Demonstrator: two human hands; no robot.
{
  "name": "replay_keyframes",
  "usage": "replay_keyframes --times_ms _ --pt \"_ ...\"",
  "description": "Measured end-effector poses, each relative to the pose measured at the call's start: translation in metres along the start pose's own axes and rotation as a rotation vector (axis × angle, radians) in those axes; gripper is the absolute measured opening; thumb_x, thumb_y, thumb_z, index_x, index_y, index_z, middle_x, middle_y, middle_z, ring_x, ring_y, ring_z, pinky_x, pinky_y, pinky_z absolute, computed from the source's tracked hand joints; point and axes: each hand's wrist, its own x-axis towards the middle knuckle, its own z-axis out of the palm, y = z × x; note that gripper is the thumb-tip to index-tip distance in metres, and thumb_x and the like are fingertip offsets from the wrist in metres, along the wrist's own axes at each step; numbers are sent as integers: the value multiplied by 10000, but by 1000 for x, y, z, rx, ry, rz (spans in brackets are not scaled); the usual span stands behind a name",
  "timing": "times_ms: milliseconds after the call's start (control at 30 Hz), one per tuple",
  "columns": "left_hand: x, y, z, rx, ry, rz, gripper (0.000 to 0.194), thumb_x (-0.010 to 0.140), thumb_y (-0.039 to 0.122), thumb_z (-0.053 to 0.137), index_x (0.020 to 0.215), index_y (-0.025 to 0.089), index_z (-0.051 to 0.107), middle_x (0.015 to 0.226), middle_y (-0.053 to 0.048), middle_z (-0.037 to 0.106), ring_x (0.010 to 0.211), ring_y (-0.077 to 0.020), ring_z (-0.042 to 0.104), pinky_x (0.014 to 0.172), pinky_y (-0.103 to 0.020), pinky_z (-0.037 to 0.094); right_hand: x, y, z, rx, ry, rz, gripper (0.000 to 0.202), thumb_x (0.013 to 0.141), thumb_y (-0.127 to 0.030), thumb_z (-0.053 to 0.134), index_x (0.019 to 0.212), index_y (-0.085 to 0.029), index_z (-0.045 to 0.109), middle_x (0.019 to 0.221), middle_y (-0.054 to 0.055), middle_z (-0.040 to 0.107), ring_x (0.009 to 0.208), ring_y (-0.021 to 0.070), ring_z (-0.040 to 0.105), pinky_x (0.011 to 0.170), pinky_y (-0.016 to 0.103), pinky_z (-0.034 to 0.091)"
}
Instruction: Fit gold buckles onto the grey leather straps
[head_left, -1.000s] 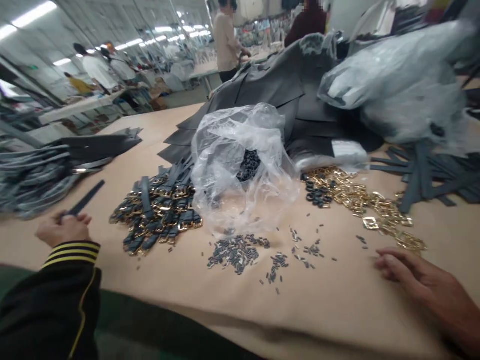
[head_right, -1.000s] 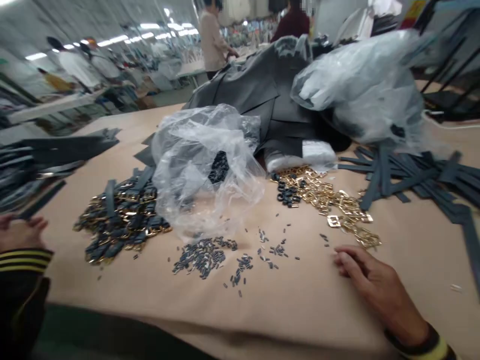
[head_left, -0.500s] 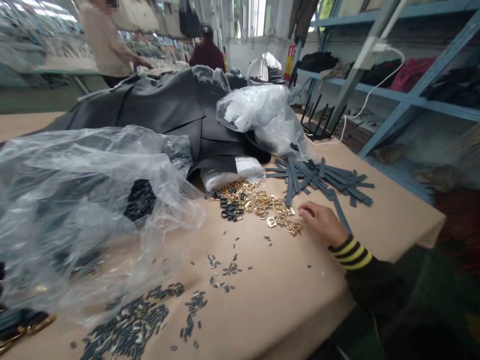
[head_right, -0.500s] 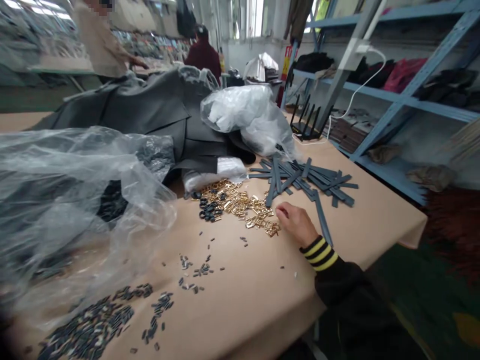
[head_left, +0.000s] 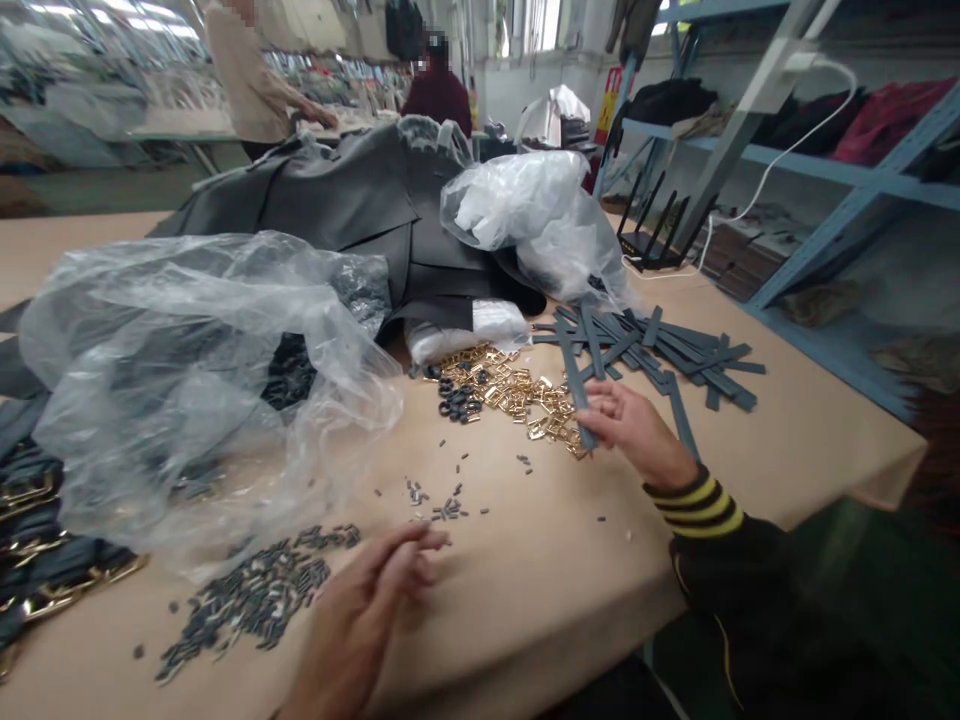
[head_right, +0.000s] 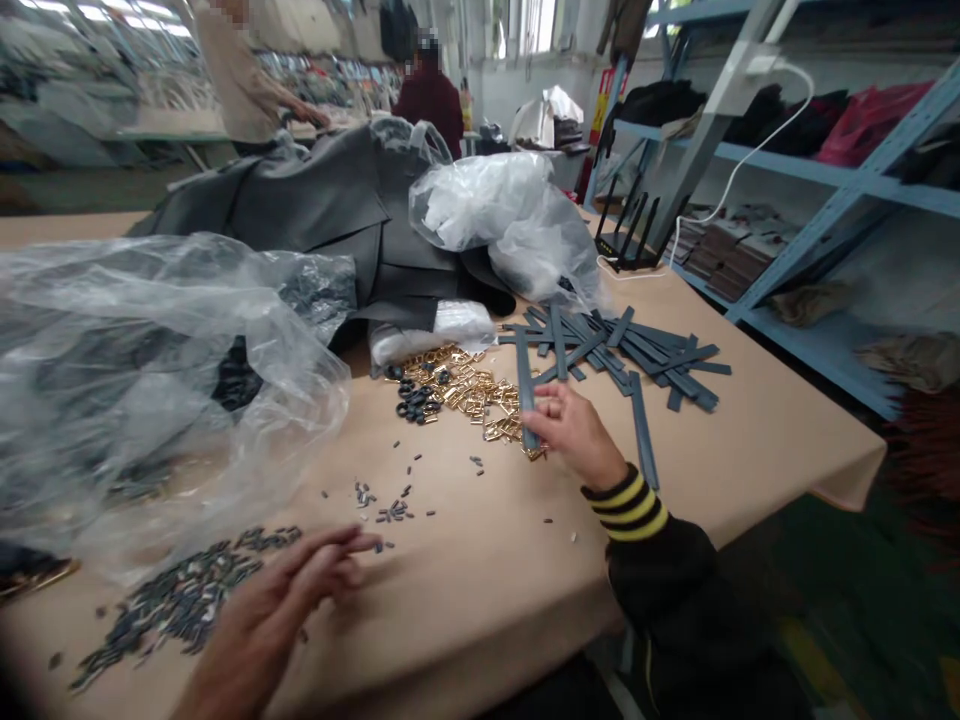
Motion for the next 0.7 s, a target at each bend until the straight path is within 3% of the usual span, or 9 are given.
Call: replay_keyframes --times_ms 67,100,167,233,367,533,600,700 --pt "1 0 40 -134 -229 -134 337 791 406 486 968 141 595 801 -72 667 515 -113 546 462 -235 450 -37 -3 14 198 -222 112 344 712 -320 609 961 -138 455 676 -19 516 507 65 476 422 164 373" --pt "5 0 59 -202 -286 -156 341 795 411 479 969 138 584 747 -56 655 488 -97 525 437 -216 426 -53 -2 22 262 -315 174 317 713 -314 612 936 -139 471 669 -22 514 492 57 470 410 157 368" --pt "14 0 88 -335 -327 -171 286 772 400 519 841 129 579 561 11 567 413 -60 455 388 -172 360 -78 3 37 358 -438 233 273 723 -307 610 902 -138 494 683 -17 529 481 42 463 412 147 375" --pt "19 -1 103 -462 -306 -214 254 743 386 560 713 136 528 467 56 482 354 -34 399 355 -146 300 -91 11 46 415 -490 251 250 735 -303 602 896 -133 514 732 5 563 509 41 478 437 146 390" --pt "16 -5 104 -565 -234 -319 257 693 353 617 662 148 464 453 61 500 341 -32 425 364 -133 328 -95 23 48 461 -505 259 289 733 -304 605 954 -132 533 797 28 584 597 65 522 490 157 416" --pt "11 -8 101 -547 -202 -308 246 691 341 620 677 146 472 455 58 517 346 -34 448 369 -128 361 -97 25 42 444 -493 234 335 739 -282 597 1019 -144 474 768 15 564 587 72 521 474 162 405" --pt "10 -8 102 -548 -206 -303 240 696 335 616 677 142 475 447 58 515 341 -32 445 364 -124 358 -98 25 43 407 -496 147 297 795 -266 523 1064 -166 448 733 -1 553 564 74 511 475 176 413" --pt "7 -7 104 -553 -222 -307 242 698 332 615 664 138 474 436 56 513 330 -28 431 353 -118 345 -98 25 45 213 -416 -141 243 832 -210 451 1070 -188 495 830 32 573 687 111 544 606 248 466"
